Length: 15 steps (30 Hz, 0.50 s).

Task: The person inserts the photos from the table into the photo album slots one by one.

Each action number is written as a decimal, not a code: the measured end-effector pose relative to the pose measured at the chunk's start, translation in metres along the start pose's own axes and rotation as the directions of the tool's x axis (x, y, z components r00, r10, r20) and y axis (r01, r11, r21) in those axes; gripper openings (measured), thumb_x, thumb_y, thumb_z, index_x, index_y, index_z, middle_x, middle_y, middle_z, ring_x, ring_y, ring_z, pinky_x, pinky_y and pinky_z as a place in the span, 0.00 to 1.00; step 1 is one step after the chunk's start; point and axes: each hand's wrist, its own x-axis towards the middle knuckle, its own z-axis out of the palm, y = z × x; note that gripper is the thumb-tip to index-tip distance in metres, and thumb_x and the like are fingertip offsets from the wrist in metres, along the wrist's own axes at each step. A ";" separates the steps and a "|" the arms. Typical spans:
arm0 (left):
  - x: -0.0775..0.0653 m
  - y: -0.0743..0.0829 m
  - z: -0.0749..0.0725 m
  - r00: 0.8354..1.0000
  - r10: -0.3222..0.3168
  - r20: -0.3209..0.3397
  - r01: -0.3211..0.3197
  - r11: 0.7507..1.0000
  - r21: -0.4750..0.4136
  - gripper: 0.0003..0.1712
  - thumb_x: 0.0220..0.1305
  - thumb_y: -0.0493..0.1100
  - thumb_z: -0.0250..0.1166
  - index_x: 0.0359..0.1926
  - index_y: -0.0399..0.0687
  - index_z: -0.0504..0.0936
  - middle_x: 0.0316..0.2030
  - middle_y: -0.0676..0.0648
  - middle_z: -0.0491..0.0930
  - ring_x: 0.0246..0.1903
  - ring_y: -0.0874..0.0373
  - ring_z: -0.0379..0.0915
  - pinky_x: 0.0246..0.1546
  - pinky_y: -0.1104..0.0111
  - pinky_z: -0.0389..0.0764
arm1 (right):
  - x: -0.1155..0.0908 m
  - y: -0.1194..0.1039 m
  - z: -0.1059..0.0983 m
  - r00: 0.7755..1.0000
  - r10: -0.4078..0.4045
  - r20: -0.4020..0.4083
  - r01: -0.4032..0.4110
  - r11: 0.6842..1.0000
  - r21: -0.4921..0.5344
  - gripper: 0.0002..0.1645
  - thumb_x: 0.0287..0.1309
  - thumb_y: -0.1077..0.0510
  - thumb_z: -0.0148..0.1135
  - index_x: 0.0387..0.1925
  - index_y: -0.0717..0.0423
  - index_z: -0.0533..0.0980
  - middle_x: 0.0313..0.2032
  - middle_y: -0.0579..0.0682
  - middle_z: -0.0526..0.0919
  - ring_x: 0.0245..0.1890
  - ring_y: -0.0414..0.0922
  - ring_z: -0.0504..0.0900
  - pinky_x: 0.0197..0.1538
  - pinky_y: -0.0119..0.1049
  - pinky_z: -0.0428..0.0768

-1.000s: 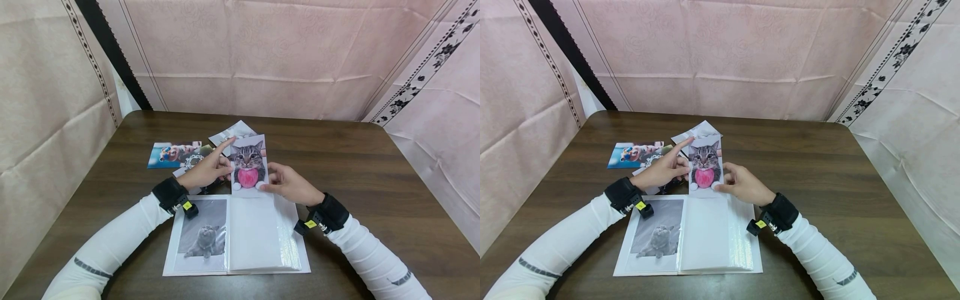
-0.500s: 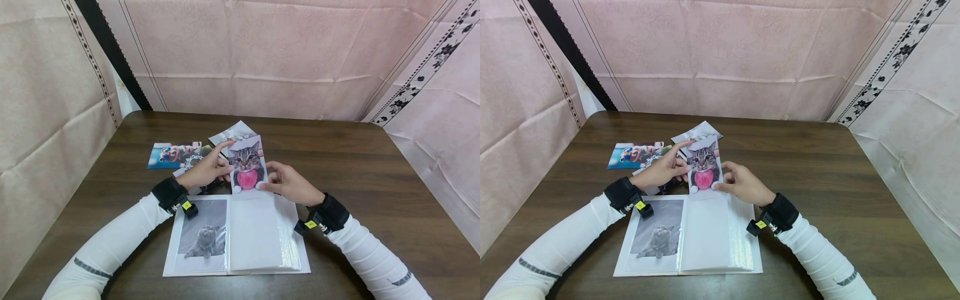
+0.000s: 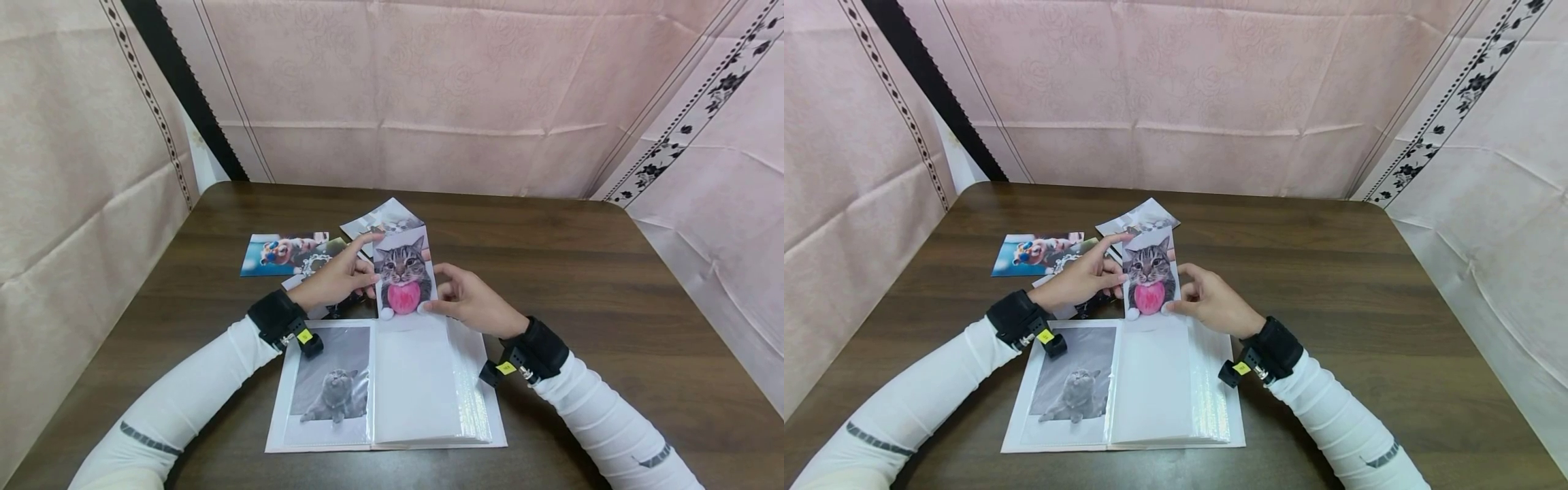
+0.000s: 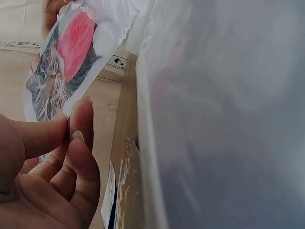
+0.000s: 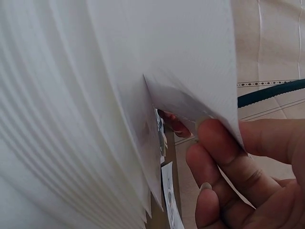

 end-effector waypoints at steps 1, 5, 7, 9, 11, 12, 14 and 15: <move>0.000 0.000 0.000 1.000 0.002 0.001 -0.002 1.000 0.002 0.41 0.74 0.35 0.58 0.79 0.61 0.48 0.31 0.42 0.85 0.31 0.47 0.84 0.36 0.62 0.81 | 0.000 0.000 0.000 1.000 -0.002 0.000 0.002 1.000 -0.001 0.37 0.62 0.62 0.70 0.67 0.63 0.63 0.35 0.57 0.88 0.35 0.47 0.82 0.37 0.27 0.75; 0.000 0.000 0.000 1.000 0.008 0.006 -0.008 1.000 0.008 0.40 0.75 0.35 0.57 0.78 0.59 0.49 0.31 0.42 0.84 0.31 0.47 0.84 0.35 0.61 0.81 | 0.000 -0.001 0.000 1.000 -0.003 0.000 0.003 1.000 -0.003 0.37 0.62 0.63 0.69 0.68 0.63 0.63 0.35 0.57 0.88 0.35 0.47 0.82 0.37 0.26 0.75; 0.000 0.000 0.000 1.000 0.007 0.008 -0.007 1.000 0.008 0.40 0.75 0.35 0.57 0.78 0.59 0.49 0.31 0.43 0.84 0.32 0.47 0.84 0.35 0.61 0.80 | 0.000 -0.001 0.000 1.000 -0.001 0.001 0.001 1.000 -0.001 0.37 0.62 0.63 0.69 0.68 0.63 0.63 0.35 0.57 0.87 0.35 0.47 0.82 0.37 0.26 0.75; 0.000 0.000 0.000 1.000 0.007 0.008 -0.007 1.000 0.009 0.39 0.75 0.35 0.57 0.78 0.57 0.50 0.31 0.42 0.84 0.32 0.48 0.84 0.35 0.61 0.80 | 0.000 -0.001 0.000 1.000 -0.001 0.004 0.001 1.000 0.002 0.36 0.62 0.64 0.68 0.68 0.63 0.63 0.36 0.57 0.88 0.36 0.47 0.81 0.37 0.26 0.75; -0.001 0.001 0.000 1.000 0.004 0.007 -0.004 1.000 0.010 0.39 0.75 0.35 0.57 0.78 0.58 0.50 0.32 0.42 0.84 0.32 0.48 0.84 0.35 0.61 0.80 | 0.000 -0.002 0.000 1.000 0.001 0.005 -0.001 1.000 0.004 0.36 0.62 0.64 0.68 0.68 0.63 0.63 0.36 0.57 0.87 0.36 0.47 0.81 0.37 0.26 0.75; -0.001 0.001 0.000 1.000 0.002 0.007 -0.002 1.000 0.009 0.38 0.75 0.35 0.57 0.78 0.58 0.51 0.32 0.42 0.84 0.32 0.49 0.84 0.35 0.61 0.80 | 0.000 -0.002 0.000 1.000 0.002 0.006 -0.002 1.000 0.005 0.36 0.63 0.64 0.68 0.68 0.63 0.63 0.36 0.57 0.87 0.36 0.47 0.81 0.37 0.27 0.75; -0.002 0.002 0.000 1.000 -0.005 0.006 0.005 1.000 0.006 0.38 0.75 0.35 0.57 0.77 0.59 0.52 0.32 0.42 0.83 0.32 0.49 0.83 0.35 0.61 0.80 | 0.000 -0.002 0.000 1.000 0.002 0.007 -0.002 1.000 0.007 0.36 0.63 0.65 0.68 0.68 0.63 0.63 0.36 0.58 0.87 0.36 0.48 0.81 0.36 0.27 0.74; -0.002 0.002 0.000 1.000 -0.010 0.006 0.010 1.000 0.004 0.37 0.75 0.35 0.57 0.77 0.59 0.52 0.32 0.42 0.83 0.32 0.49 0.83 0.35 0.61 0.80 | 0.000 -0.002 0.000 1.000 0.003 0.008 -0.003 1.000 0.007 0.36 0.63 0.65 0.68 0.68 0.63 0.63 0.36 0.58 0.87 0.35 0.48 0.81 0.35 0.27 0.74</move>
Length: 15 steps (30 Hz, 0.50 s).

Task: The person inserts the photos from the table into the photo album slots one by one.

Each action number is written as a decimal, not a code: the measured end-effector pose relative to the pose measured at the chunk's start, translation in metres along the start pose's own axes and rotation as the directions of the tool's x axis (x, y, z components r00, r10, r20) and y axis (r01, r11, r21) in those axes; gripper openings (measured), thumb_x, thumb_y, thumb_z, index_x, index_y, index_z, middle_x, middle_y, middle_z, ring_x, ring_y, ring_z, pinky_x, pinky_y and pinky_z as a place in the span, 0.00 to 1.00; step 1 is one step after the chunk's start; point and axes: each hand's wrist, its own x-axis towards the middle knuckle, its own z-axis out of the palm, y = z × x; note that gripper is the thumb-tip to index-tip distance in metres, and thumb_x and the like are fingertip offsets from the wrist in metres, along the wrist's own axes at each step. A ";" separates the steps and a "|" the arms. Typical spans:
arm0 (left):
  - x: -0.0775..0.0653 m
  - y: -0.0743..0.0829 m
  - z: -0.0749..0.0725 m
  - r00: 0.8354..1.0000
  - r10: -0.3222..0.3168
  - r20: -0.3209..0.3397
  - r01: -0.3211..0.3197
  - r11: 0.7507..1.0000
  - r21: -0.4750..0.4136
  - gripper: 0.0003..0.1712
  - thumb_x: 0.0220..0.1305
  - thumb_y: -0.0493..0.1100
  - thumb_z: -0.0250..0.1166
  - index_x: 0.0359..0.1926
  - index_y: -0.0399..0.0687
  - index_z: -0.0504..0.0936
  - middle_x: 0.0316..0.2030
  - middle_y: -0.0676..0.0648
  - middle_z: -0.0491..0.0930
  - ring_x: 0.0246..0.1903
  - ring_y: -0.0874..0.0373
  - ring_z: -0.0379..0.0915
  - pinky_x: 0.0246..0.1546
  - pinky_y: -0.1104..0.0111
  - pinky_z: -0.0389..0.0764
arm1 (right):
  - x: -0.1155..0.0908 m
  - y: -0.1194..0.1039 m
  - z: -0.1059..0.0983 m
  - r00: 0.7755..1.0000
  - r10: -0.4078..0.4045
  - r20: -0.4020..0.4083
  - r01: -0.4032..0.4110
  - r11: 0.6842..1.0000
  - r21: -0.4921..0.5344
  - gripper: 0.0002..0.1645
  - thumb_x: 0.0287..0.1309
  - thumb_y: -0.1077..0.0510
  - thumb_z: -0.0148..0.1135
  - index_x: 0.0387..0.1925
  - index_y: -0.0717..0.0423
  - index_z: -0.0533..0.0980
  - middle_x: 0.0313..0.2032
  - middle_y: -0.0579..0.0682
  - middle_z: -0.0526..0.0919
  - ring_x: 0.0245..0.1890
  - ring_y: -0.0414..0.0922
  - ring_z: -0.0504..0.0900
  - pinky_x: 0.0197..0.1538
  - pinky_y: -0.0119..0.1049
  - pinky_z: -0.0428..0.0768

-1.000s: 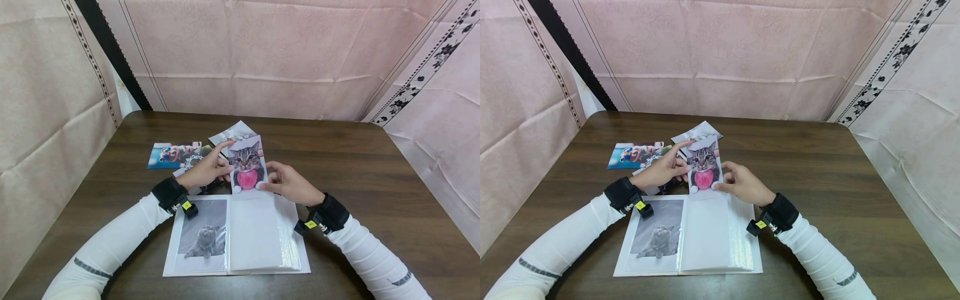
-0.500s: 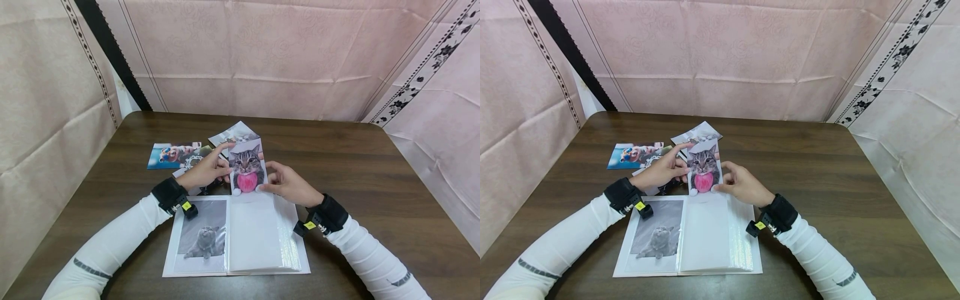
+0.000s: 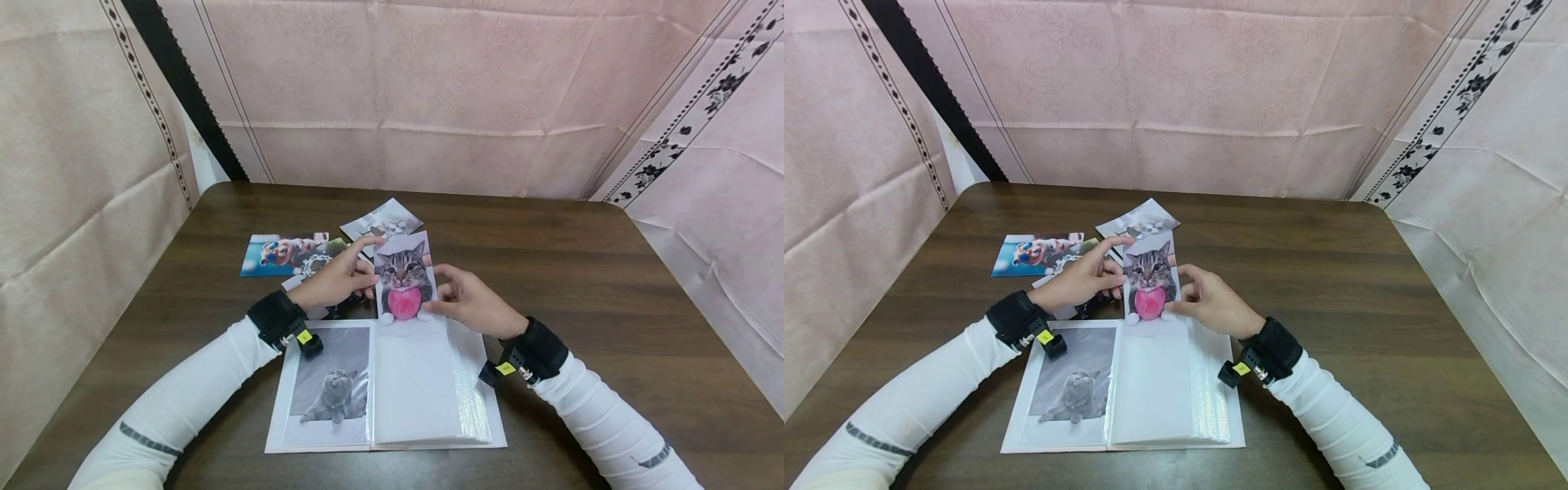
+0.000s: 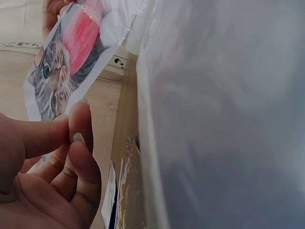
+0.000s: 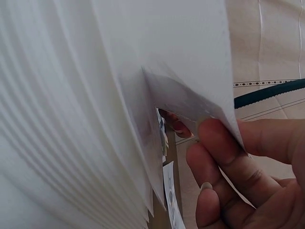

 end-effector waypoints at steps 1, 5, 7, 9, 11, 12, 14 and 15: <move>0.000 0.000 0.000 1.000 -0.006 0.000 0.006 1.000 0.000 0.37 0.75 0.35 0.57 0.77 0.60 0.53 0.33 0.42 0.83 0.32 0.50 0.83 0.35 0.61 0.80 | 0.000 0.000 0.000 1.000 0.000 0.001 0.000 1.000 0.002 0.36 0.63 0.65 0.67 0.69 0.63 0.62 0.36 0.58 0.87 0.35 0.48 0.81 0.34 0.27 0.73; -0.001 0.002 0.000 1.000 -0.028 -0.002 0.028 1.000 -0.008 0.35 0.76 0.36 0.57 0.76 0.61 0.55 0.34 0.44 0.83 0.32 0.51 0.83 0.37 0.62 0.79 | 0.000 0.000 0.000 1.000 0.003 0.003 -0.003 1.000 0.007 0.37 0.63 0.65 0.67 0.70 0.63 0.62 0.36 0.58 0.88 0.36 0.48 0.81 0.33 0.28 0.72; -0.001 0.002 0.000 0.999 -0.035 -0.003 0.035 0.999 -0.007 0.34 0.76 0.37 0.57 0.75 0.61 0.56 0.35 0.44 0.83 0.33 0.51 0.83 0.37 0.63 0.79 | 0.000 0.001 0.000 1.000 0.003 0.003 -0.003 1.000 0.008 0.37 0.63 0.65 0.67 0.69 0.63 0.62 0.37 0.58 0.88 0.36 0.48 0.81 0.34 0.28 0.72; -0.001 0.003 0.000 0.999 -0.041 -0.005 0.041 0.999 -0.009 0.33 0.76 0.37 0.56 0.75 0.61 0.57 0.35 0.44 0.83 0.33 0.51 0.83 0.38 0.63 0.79 | 0.000 0.001 0.000 1.000 0.003 0.002 -0.003 1.000 0.008 0.37 0.63 0.65 0.67 0.69 0.63 0.62 0.37 0.58 0.88 0.36 0.47 0.81 0.35 0.28 0.73; -0.001 0.003 0.000 0.999 -0.040 -0.006 0.040 0.999 -0.008 0.32 0.76 0.37 0.56 0.74 0.60 0.58 0.36 0.43 0.83 0.32 0.51 0.83 0.38 0.63 0.79 | 0.000 0.001 0.000 1.000 0.003 0.003 -0.003 1.000 0.008 0.37 0.63 0.65 0.67 0.70 0.63 0.62 0.37 0.58 0.88 0.36 0.48 0.81 0.36 0.28 0.73; -0.001 0.002 0.000 0.999 -0.040 -0.006 0.040 0.999 -0.008 0.31 0.76 0.37 0.56 0.74 0.60 0.58 0.35 0.43 0.83 0.32 0.51 0.83 0.38 0.63 0.80 | 0.001 0.001 0.000 1.000 0.004 0.003 -0.004 1.000 0.007 0.38 0.63 0.65 0.67 0.70 0.63 0.62 0.37 0.58 0.88 0.36 0.47 0.81 0.36 0.28 0.73; -0.001 0.002 -0.001 0.999 -0.036 -0.006 0.036 0.999 -0.010 0.31 0.76 0.37 0.56 0.74 0.59 0.59 0.35 0.42 0.83 0.32 0.50 0.82 0.37 0.64 0.79 | 0.001 0.001 0.000 1.000 0.005 0.004 -0.005 1.000 0.007 0.39 0.63 0.65 0.67 0.71 0.63 0.61 0.36 0.58 0.88 0.35 0.48 0.80 0.34 0.28 0.72; -0.001 0.002 -0.001 0.999 -0.035 -0.005 0.035 0.999 -0.009 0.30 0.77 0.37 0.55 0.74 0.58 0.59 0.35 0.42 0.83 0.32 0.50 0.82 0.37 0.64 0.80 | 0.001 0.001 0.001 1.000 0.006 0.005 -0.006 1.000 0.006 0.39 0.63 0.65 0.67 0.71 0.63 0.61 0.36 0.57 0.88 0.35 0.47 0.80 0.34 0.28 0.72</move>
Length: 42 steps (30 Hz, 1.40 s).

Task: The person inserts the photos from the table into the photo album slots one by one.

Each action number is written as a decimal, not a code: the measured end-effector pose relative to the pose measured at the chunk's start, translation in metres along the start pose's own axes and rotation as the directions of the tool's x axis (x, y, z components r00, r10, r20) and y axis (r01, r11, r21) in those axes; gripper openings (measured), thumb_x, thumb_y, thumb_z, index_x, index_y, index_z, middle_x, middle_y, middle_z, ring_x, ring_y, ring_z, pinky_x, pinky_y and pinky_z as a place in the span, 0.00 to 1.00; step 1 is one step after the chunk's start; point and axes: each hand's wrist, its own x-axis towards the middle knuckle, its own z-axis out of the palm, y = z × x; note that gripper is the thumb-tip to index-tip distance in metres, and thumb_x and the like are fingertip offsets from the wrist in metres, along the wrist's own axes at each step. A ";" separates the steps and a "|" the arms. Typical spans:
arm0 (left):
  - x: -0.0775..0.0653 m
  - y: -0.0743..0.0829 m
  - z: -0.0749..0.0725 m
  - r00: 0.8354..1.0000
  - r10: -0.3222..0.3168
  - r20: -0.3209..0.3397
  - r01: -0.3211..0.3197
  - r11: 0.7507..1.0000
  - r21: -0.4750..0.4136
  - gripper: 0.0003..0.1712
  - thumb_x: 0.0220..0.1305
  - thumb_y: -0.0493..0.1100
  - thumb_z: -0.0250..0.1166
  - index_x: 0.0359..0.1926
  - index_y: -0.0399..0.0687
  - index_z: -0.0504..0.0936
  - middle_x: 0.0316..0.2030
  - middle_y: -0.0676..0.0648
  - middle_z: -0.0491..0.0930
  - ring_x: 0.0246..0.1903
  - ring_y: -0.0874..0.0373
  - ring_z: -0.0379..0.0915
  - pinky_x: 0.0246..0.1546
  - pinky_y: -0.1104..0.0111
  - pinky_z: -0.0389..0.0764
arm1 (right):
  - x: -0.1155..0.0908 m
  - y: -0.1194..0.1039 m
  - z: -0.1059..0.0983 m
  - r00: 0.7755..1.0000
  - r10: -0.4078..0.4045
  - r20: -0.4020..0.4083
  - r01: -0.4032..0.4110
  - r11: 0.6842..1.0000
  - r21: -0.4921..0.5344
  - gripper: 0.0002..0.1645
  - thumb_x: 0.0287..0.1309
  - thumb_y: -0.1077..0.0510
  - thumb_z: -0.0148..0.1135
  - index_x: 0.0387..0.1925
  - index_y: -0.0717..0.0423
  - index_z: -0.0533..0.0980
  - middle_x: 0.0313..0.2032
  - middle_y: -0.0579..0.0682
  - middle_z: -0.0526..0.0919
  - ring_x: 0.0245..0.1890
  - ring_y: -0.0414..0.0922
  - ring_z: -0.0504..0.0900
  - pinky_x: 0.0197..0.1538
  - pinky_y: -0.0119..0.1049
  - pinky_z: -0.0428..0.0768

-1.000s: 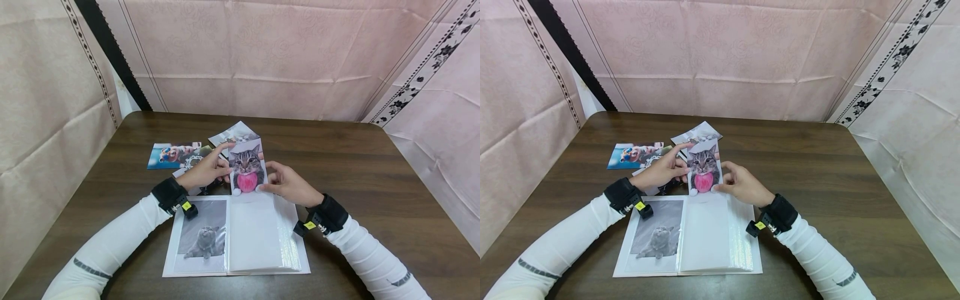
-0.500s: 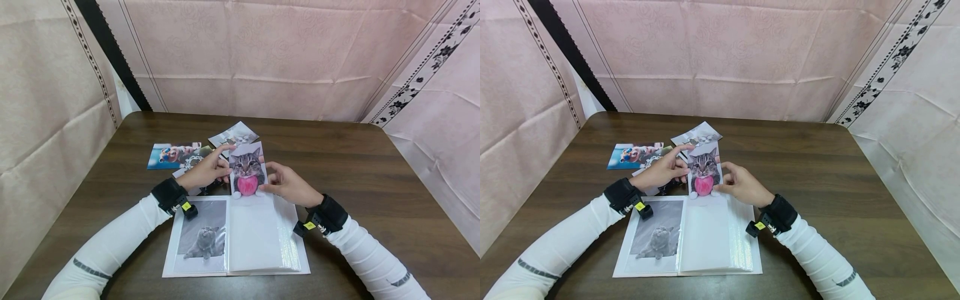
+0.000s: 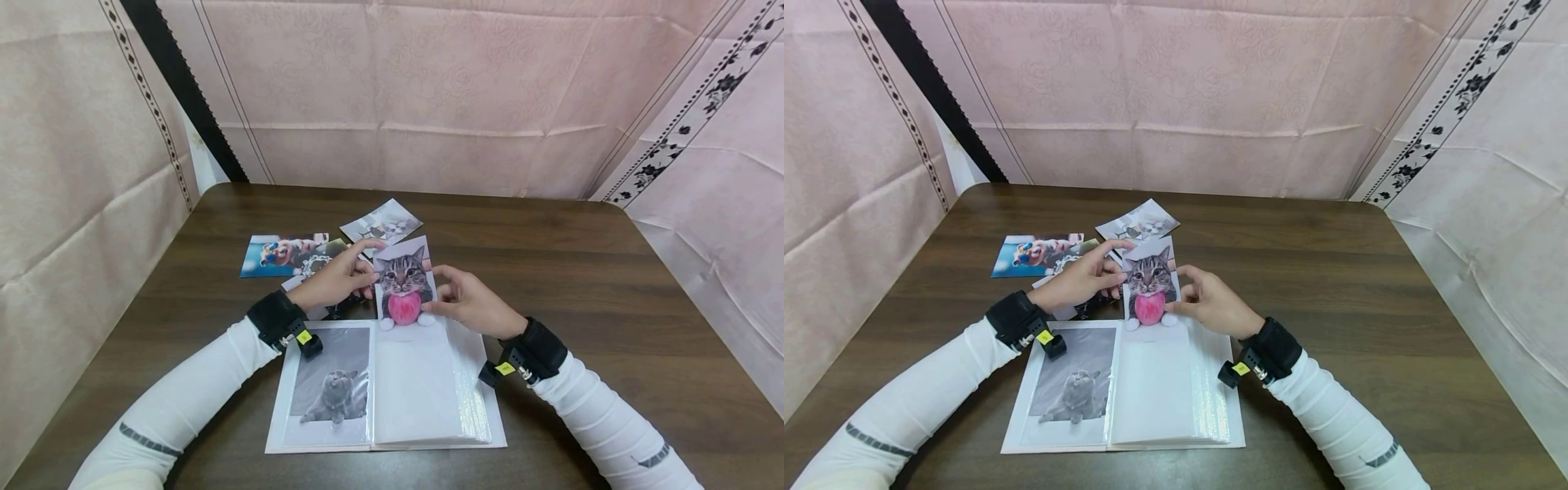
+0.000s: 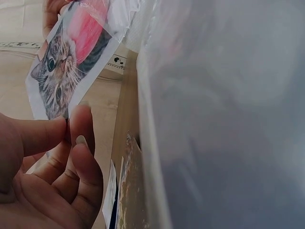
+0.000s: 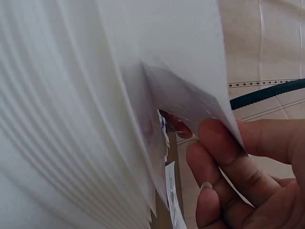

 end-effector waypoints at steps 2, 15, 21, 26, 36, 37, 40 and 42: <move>0.000 0.000 0.000 1.000 0.003 0.002 -0.003 1.000 0.000 0.30 0.77 0.37 0.55 0.74 0.57 0.59 0.35 0.42 0.83 0.32 0.50 0.82 0.38 0.64 0.79 | 0.000 0.000 0.000 1.000 -0.001 0.001 0.001 1.000 -0.003 0.40 0.63 0.66 0.67 0.72 0.63 0.60 0.35 0.57 0.87 0.34 0.47 0.80 0.33 0.28 0.71; 0.002 0.000 0.000 1.000 0.013 0.023 -0.013 1.000 0.003 0.30 0.77 0.36 0.55 0.73 0.58 0.60 0.33 0.42 0.82 0.32 0.49 0.81 0.36 0.64 0.79 | 0.000 -0.001 0.000 1.000 -0.002 -0.004 0.002 1.000 -0.008 0.40 0.63 0.66 0.67 0.72 0.63 0.60 0.36 0.58 0.88 0.36 0.47 0.81 0.41 0.28 0.75; 0.001 -0.001 0.002 0.997 0.042 0.057 -0.041 0.999 -0.031 0.33 0.76 0.34 0.55 0.76 0.58 0.58 0.29 0.41 0.79 0.31 0.48 0.80 0.33 0.65 0.77 | -0.001 0.001 0.002 1.000 -0.007 -0.003 0.007 1.000 -0.003 0.41 0.63 0.64 0.68 0.72 0.62 0.60 0.38 0.59 0.88 0.36 0.48 0.83 0.40 0.26 0.75; 0.000 -0.002 0.003 0.997 0.050 0.062 -0.049 0.998 -0.027 0.33 0.76 0.34 0.55 0.76 0.56 0.59 0.28 0.39 0.78 0.31 0.45 0.81 0.32 0.66 0.77 | -0.002 0.002 0.003 1.000 -0.004 -0.007 0.004 1.000 -0.007 0.41 0.62 0.64 0.69 0.72 0.62 0.60 0.36 0.58 0.88 0.34 0.48 0.82 0.33 0.26 0.72; 0.001 -0.002 0.002 0.997 0.060 0.058 -0.060 0.998 0.003 0.30 0.76 0.34 0.55 0.74 0.54 0.62 0.28 0.40 0.80 0.30 0.45 0.81 0.33 0.65 0.80 | 0.000 0.001 0.003 1.000 -0.006 0.004 0.006 1.000 -0.002 0.38 0.63 0.67 0.66 0.70 0.65 0.61 0.30 0.54 0.84 0.28 0.50 0.74 0.29 0.29 0.68; 0.001 -0.002 0.002 0.996 0.062 0.058 -0.062 0.998 0.006 0.30 0.76 0.34 0.55 0.74 0.54 0.62 0.28 0.41 0.80 0.30 0.44 0.81 0.33 0.65 0.80 | -0.001 0.001 0.003 1.000 -0.005 0.005 0.005 1.000 0.000 0.38 0.63 0.68 0.66 0.70 0.65 0.61 0.30 0.54 0.84 0.28 0.50 0.74 0.30 0.29 0.68; 0.001 -0.001 0.002 0.997 0.063 0.055 -0.063 0.998 0.013 0.29 0.76 0.35 0.55 0.74 0.54 0.63 0.29 0.41 0.80 0.30 0.44 0.81 0.33 0.64 0.80 | 0.000 0.000 0.004 1.000 -0.001 0.004 0.001 1.000 0.002 0.37 0.63 0.68 0.66 0.70 0.65 0.62 0.30 0.53 0.84 0.30 0.49 0.75 0.31 0.29 0.70; 0.001 -0.001 0.002 0.997 0.060 0.054 -0.061 0.998 0.016 0.29 0.76 0.35 0.56 0.73 0.54 0.63 0.29 0.42 0.80 0.30 0.45 0.81 0.33 0.64 0.80 | 0.000 0.001 0.004 1.000 0.000 0.002 0.000 1.000 0.002 0.37 0.62 0.68 0.66 0.70 0.65 0.62 0.30 0.53 0.84 0.30 0.49 0.76 0.32 0.29 0.70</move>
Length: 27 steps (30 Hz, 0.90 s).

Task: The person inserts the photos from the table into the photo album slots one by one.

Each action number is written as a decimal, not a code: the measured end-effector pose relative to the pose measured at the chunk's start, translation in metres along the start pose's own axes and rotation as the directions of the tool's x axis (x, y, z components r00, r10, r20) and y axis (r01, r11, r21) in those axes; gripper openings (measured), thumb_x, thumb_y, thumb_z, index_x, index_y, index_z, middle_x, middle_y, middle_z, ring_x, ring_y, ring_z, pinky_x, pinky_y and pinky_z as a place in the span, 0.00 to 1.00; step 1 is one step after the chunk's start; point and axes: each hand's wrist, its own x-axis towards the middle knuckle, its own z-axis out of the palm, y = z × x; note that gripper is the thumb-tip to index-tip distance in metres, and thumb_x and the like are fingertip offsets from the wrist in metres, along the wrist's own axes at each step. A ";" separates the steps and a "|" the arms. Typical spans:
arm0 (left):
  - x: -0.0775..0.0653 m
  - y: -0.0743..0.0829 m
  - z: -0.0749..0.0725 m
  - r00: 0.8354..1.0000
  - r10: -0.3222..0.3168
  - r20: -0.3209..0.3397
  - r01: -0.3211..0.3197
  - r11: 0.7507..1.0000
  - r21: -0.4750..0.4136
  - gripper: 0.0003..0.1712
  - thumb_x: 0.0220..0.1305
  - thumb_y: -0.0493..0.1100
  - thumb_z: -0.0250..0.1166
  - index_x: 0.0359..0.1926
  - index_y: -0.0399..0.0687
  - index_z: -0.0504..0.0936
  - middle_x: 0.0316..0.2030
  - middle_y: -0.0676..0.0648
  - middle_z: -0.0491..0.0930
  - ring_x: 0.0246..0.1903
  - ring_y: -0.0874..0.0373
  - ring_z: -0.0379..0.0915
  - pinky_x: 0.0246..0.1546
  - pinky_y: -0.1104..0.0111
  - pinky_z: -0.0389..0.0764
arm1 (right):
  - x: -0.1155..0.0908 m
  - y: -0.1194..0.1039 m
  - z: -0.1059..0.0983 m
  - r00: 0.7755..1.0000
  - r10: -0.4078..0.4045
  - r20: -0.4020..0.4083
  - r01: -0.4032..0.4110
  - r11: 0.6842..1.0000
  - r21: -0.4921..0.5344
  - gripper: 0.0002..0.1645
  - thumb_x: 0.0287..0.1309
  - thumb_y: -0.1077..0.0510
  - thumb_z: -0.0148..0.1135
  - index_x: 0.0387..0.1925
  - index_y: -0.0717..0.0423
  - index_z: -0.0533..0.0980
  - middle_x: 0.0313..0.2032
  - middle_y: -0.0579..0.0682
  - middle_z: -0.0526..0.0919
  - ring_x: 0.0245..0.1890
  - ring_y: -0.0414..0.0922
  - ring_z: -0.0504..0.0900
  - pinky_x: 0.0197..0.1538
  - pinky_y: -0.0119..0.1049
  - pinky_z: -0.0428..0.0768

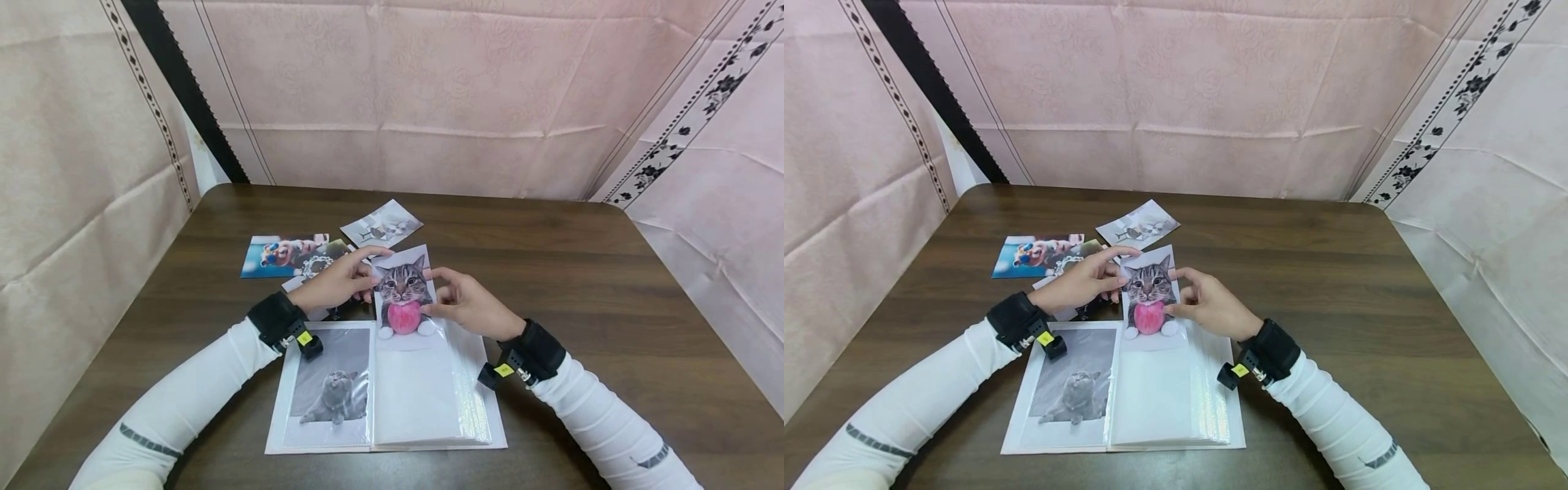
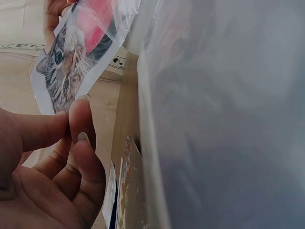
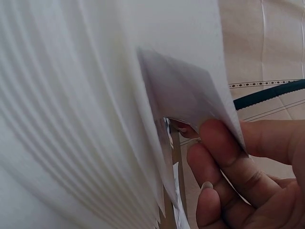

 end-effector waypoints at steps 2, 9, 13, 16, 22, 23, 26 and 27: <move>0.000 0.000 0.000 1.000 -0.002 0.001 0.002 1.000 0.000 0.29 0.76 0.35 0.56 0.73 0.53 0.63 0.29 0.41 0.80 0.30 0.46 0.81 0.33 0.64 0.80 | 0.000 0.000 0.000 1.000 0.000 -0.002 0.000 1.000 -0.002 0.37 0.62 0.67 0.66 0.70 0.65 0.62 0.30 0.53 0.84 0.30 0.51 0.75 0.32 0.29 0.70; -0.001 0.000 -0.001 1.000 -0.012 0.008 0.012 1.000 0.001 0.27 0.77 0.36 0.55 0.73 0.53 0.64 0.31 0.41 0.79 0.30 0.47 0.80 0.34 0.65 0.80 | 0.001 0.001 0.000 1.000 -0.013 0.000 0.013 1.000 0.000 0.36 0.62 0.67 0.67 0.68 0.65 0.63 0.30 0.53 0.84 0.30 0.49 0.76 0.33 0.28 0.70; -0.002 0.000 -0.001 1.000 -0.013 0.013 0.013 1.000 0.013 0.26 0.77 0.36 0.54 0.72 0.53 0.66 0.31 0.41 0.80 0.31 0.47 0.81 0.34 0.65 0.79 | 0.001 0.002 0.000 1.000 -0.018 0.004 0.018 1.000 0.002 0.34 0.62 0.67 0.66 0.66 0.66 0.64 0.31 0.55 0.85 0.32 0.47 0.77 0.33 0.28 0.71; -0.002 0.000 -0.001 1.000 -0.010 0.017 0.009 1.000 0.021 0.25 0.77 0.37 0.54 0.72 0.52 0.67 0.32 0.42 0.80 0.31 0.48 0.81 0.35 0.65 0.79 | 0.001 0.002 0.001 1.000 -0.019 0.007 0.019 1.000 0.005 0.33 0.62 0.68 0.66 0.66 0.66 0.65 0.32 0.55 0.85 0.33 0.47 0.78 0.34 0.27 0.71; -0.002 0.000 -0.001 1.000 -0.010 0.019 0.009 1.000 0.029 0.25 0.77 0.37 0.54 0.71 0.52 0.67 0.32 0.42 0.80 0.30 0.51 0.81 0.34 0.66 0.79 | 0.001 0.002 0.002 1.000 -0.021 0.009 0.021 1.000 0.010 0.32 0.63 0.67 0.66 0.65 0.66 0.65 0.31 0.55 0.85 0.30 0.46 0.77 0.31 0.28 0.70; -0.002 0.000 -0.001 1.000 -0.011 0.019 0.010 0.999 0.030 0.25 0.77 0.37 0.54 0.71 0.52 0.67 0.32 0.42 0.80 0.30 0.51 0.81 0.34 0.65 0.79 | 0.001 0.003 0.002 1.000 -0.022 0.009 0.022 1.000 0.010 0.32 0.63 0.67 0.66 0.65 0.66 0.65 0.31 0.55 0.85 0.30 0.46 0.77 0.31 0.28 0.70; -0.003 0.001 -0.001 1.000 -0.015 0.020 0.014 0.999 0.031 0.25 0.77 0.37 0.54 0.71 0.51 0.68 0.31 0.42 0.80 0.30 0.51 0.81 0.34 0.65 0.79 | 0.002 0.003 0.002 1.000 -0.025 0.009 0.025 1.000 0.010 0.33 0.62 0.67 0.66 0.65 0.66 0.65 0.32 0.56 0.86 0.31 0.46 0.78 0.32 0.27 0.71; -0.003 0.001 -0.001 1.000 -0.015 0.019 0.014 0.999 0.033 0.25 0.77 0.36 0.55 0.71 0.51 0.68 0.31 0.42 0.80 0.30 0.50 0.81 0.34 0.65 0.79 | 0.002 0.003 0.002 1.000 -0.026 0.009 0.026 1.000 0.009 0.33 0.62 0.67 0.66 0.66 0.66 0.65 0.32 0.56 0.86 0.32 0.47 0.78 0.32 0.27 0.71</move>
